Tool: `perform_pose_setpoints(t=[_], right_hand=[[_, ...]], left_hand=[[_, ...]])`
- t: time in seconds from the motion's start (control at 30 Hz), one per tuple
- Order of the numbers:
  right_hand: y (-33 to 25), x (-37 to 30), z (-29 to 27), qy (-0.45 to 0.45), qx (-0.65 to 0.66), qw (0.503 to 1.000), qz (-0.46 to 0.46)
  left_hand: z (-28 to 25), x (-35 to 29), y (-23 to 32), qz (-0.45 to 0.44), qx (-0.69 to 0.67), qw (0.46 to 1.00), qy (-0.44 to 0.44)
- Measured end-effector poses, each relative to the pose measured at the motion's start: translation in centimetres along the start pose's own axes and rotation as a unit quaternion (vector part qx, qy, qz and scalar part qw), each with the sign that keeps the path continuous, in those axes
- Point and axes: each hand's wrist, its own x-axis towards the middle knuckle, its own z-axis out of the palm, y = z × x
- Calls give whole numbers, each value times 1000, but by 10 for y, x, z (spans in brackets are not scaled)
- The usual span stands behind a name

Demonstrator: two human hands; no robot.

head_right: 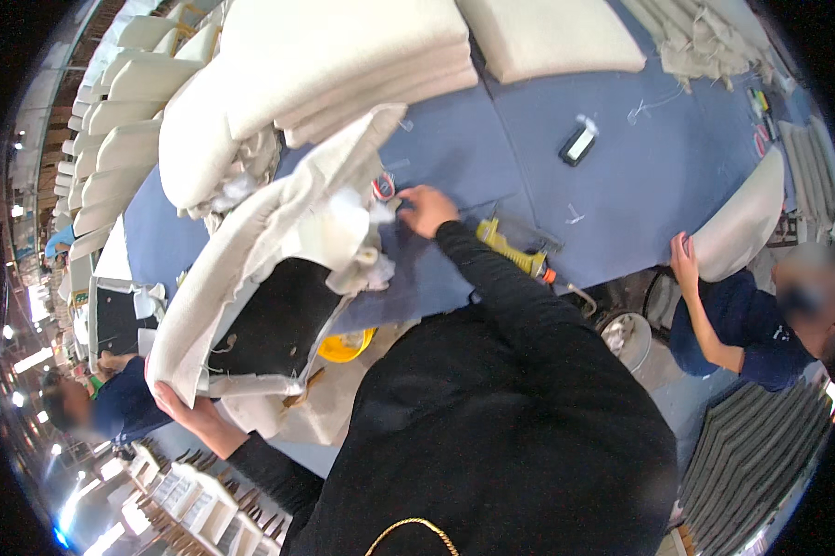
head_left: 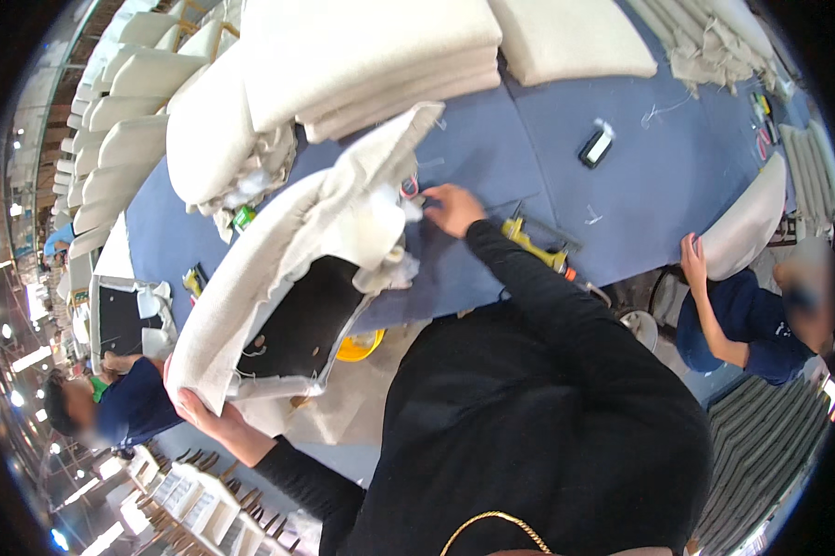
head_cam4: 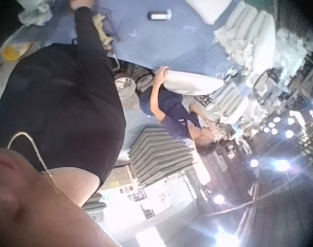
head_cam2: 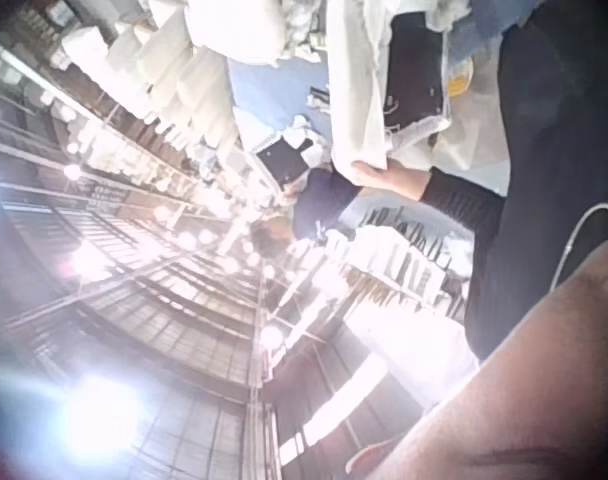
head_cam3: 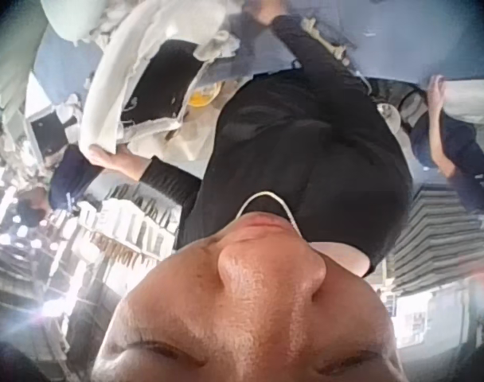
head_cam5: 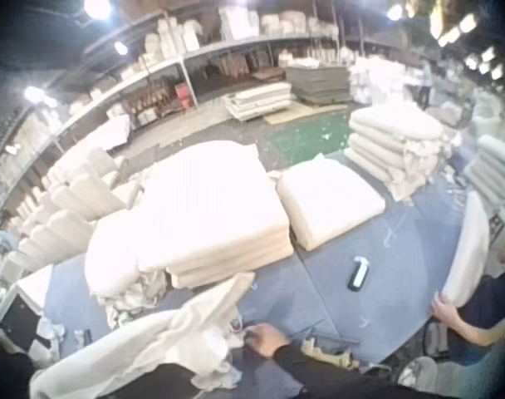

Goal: The person staples fabric onto foam cushions using a staple gun. They repeatedly pick up cushions, align the fabric, and secure it with staples. The person also uses a screwdriver to pry open seams and scissors to trim excess fabric from the cushions.

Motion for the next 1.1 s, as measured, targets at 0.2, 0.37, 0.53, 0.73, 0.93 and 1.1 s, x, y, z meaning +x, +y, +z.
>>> perform_pose_setpoints(t=[0.2,0.37,0.53,0.73,0.93,1.1], right_hand=[[-23,32,34,-28,-108,991,-77],[29,25,28,-64,-274,945,-165],[51,-25,-35,95,-42,991,-87],[-2,-95,-172,181,407,881,159],[-72,-140,-247,281,448,843,98],[-179,-149,-251,244,531,811,38]], left_hand=[[36,-1,26,33,33,998,-37],[53,1,20,59,-3,997,-54],[68,14,51,106,43,987,-115],[117,46,59,75,49,971,-223],[209,42,117,189,105,933,-288],[259,11,140,307,126,879,-342]])
